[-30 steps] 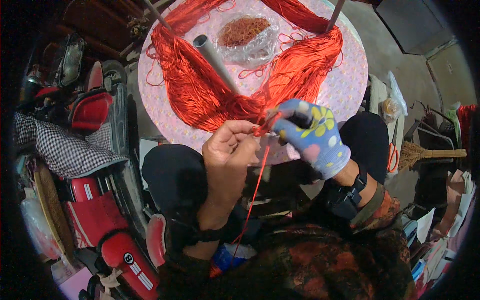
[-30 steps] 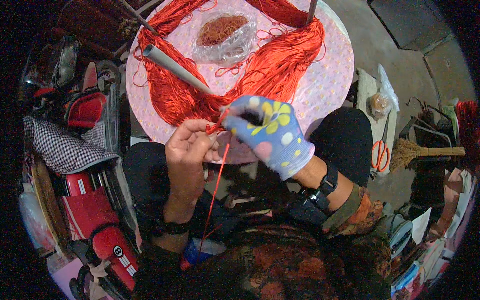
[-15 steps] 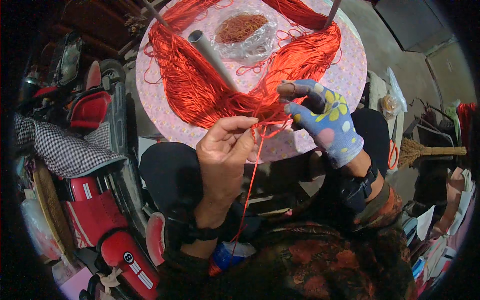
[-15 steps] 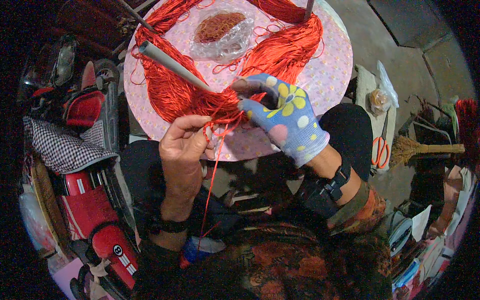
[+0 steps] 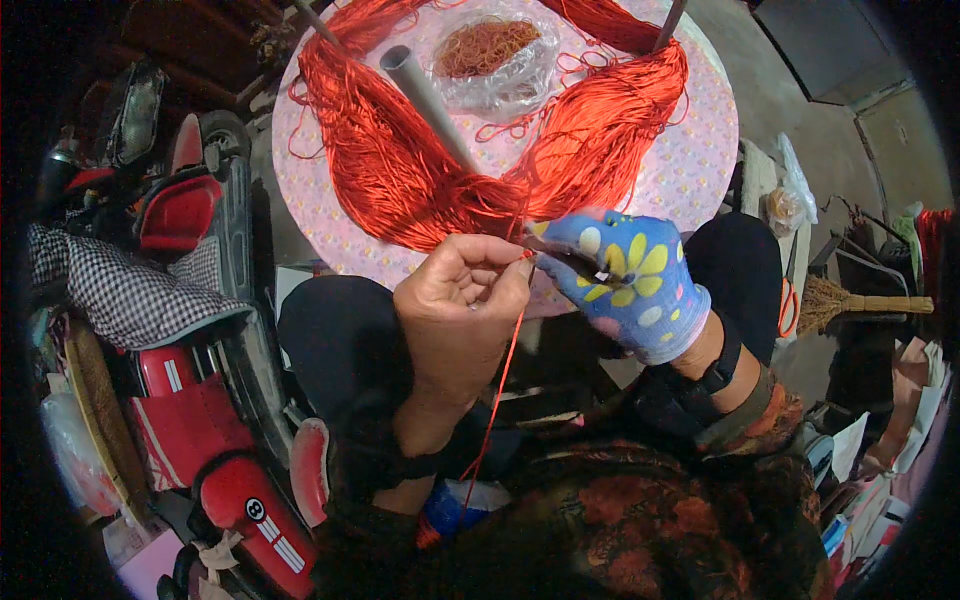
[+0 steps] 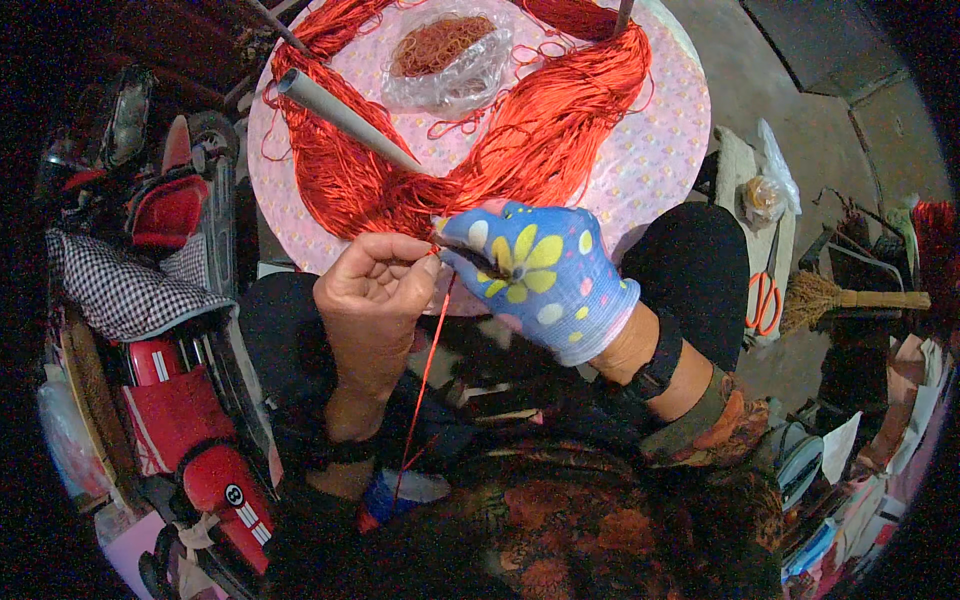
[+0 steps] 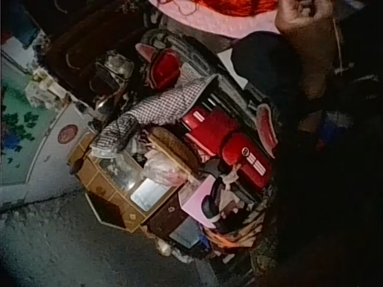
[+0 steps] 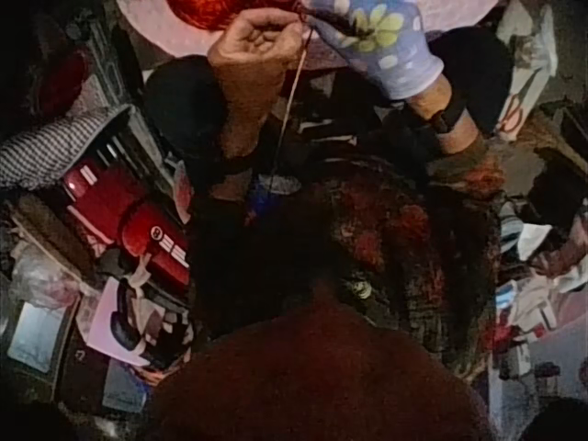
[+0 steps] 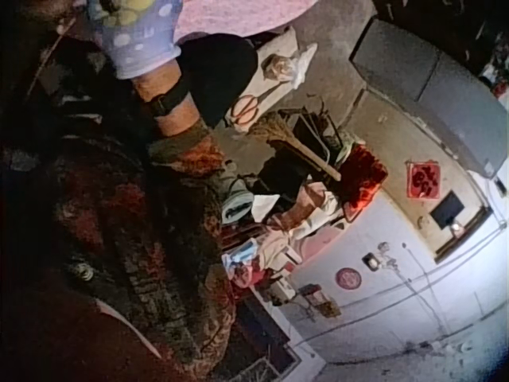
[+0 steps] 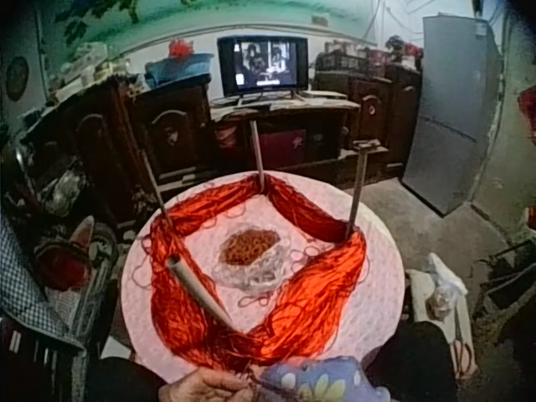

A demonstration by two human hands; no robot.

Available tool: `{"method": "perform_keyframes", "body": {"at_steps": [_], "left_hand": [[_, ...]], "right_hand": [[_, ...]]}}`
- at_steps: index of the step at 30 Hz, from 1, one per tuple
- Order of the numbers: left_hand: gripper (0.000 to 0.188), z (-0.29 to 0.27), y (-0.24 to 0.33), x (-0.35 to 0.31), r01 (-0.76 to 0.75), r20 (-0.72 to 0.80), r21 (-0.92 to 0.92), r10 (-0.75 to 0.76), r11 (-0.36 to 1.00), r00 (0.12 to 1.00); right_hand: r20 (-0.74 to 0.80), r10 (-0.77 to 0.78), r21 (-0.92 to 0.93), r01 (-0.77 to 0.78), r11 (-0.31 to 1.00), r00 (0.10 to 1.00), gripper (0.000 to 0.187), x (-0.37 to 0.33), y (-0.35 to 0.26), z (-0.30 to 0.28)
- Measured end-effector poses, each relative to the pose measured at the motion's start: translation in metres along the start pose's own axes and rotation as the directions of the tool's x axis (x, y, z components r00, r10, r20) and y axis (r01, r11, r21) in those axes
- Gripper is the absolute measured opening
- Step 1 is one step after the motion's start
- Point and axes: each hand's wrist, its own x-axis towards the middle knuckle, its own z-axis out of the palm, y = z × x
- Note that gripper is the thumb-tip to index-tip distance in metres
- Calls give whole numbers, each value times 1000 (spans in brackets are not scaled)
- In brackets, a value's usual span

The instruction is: The recorder is winding red silk thread from a circular frame onto a blue spooling device.

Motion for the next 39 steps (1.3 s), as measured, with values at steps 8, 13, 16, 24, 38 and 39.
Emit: {"method": "perform_keyframes", "body": {"at_steps": [8,13,16,24,38,39], "left_hand": [[7,0,2,2,13,-23,53,-12,999,1000],[6,-7,-2,4,82,-49,48,-80,995,996],[5,-6,4,3,156,-57,52,-153,986,987],[4,-7,-1,2,198,0,63,-198,978,980],[12,-5,-8,4,189,168,96,-203,977,965],[13,-6,-9,4,168,183,102,-184,981,966]], "right_hand": [[-129,-1,-68,-8,998,992,18,3,2,0],[-78,402,338,-356,871,912,12,4,5,-2],[-44,478,590,-363,721,877,13,4,10,-3],[2,673,990,-95,102,740,20,11,30,-34],[-172,472,978,206,-21,865,22,3,51,-77],[-157,432,983,184,-21,888,25,1,55,-78]]}}
